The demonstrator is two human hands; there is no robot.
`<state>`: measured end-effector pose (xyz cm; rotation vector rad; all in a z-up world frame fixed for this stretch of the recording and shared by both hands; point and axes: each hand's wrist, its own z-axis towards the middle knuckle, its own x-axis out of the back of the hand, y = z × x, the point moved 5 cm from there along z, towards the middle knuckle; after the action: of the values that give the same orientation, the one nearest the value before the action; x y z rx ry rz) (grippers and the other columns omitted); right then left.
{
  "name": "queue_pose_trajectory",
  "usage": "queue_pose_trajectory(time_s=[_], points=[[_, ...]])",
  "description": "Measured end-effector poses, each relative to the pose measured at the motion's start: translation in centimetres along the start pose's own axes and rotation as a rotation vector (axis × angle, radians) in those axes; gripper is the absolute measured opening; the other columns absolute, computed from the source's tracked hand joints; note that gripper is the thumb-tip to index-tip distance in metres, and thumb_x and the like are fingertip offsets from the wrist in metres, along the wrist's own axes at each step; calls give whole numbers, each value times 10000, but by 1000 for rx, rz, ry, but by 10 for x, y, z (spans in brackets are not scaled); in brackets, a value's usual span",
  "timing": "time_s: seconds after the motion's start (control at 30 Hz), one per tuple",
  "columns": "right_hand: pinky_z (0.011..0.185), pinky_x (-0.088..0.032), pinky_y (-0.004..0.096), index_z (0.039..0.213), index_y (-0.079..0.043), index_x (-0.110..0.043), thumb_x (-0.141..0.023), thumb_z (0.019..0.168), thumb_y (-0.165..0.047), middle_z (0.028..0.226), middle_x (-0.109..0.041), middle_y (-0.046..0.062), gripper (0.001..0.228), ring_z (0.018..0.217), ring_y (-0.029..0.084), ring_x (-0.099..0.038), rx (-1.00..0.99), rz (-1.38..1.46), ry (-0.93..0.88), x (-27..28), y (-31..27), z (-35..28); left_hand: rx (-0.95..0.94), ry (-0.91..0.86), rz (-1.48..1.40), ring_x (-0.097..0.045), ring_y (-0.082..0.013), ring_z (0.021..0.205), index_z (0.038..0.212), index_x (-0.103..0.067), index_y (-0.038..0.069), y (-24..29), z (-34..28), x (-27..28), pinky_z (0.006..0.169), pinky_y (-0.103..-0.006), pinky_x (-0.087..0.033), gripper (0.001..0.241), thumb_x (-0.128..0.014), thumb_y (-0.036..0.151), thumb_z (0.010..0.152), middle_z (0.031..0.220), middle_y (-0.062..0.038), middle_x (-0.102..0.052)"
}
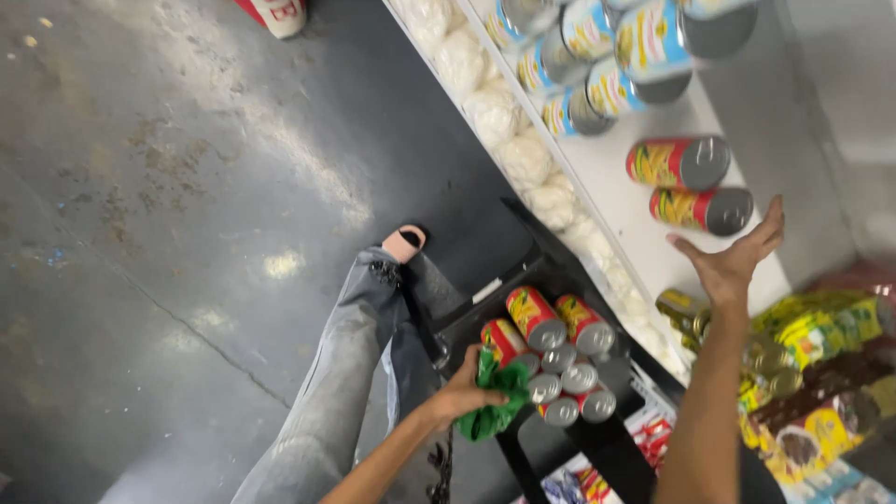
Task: Wiping canned goods with a cloth and organizing them on a stool and shelves in a grocery store.
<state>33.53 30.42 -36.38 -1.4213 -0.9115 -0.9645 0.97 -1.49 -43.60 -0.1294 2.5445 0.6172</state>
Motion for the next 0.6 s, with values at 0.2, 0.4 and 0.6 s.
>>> queue_pose_trajectory(time_s=[0.2,0.4,0.6], points=[[780,-519,192,1496,-76,-478,-533,1005,-331,1572,-510,148,557,1293,152,-595,-273,1192,-54,-75,11,-253,9,-23,-168,-410,-408,1340,1539,-188,201,-9,-3,-51,1026,-616,-350,878,-554,573,833,1459,-179,-371],[736,-521,297,1337,42,-609,-769,837,-45,1121,-720,188,532,879,230,-671,-1292,1064,18,-127,-67,-520,190,-252,-182,-301,-367,1467,1535,-301,105,-58,14,-61,1135,-729,-247,899,-617,568,832,1559,-151,-339],[748,-486,369,1272,68,-630,-743,840,-115,1088,-686,180,483,886,265,-637,-1491,1320,21,-132,-84,-608,-935,400,1377,-513,-418,1250,1440,-411,14,26,87,3,967,-472,-484,819,-635,-25,653,1460,-203,-473]])
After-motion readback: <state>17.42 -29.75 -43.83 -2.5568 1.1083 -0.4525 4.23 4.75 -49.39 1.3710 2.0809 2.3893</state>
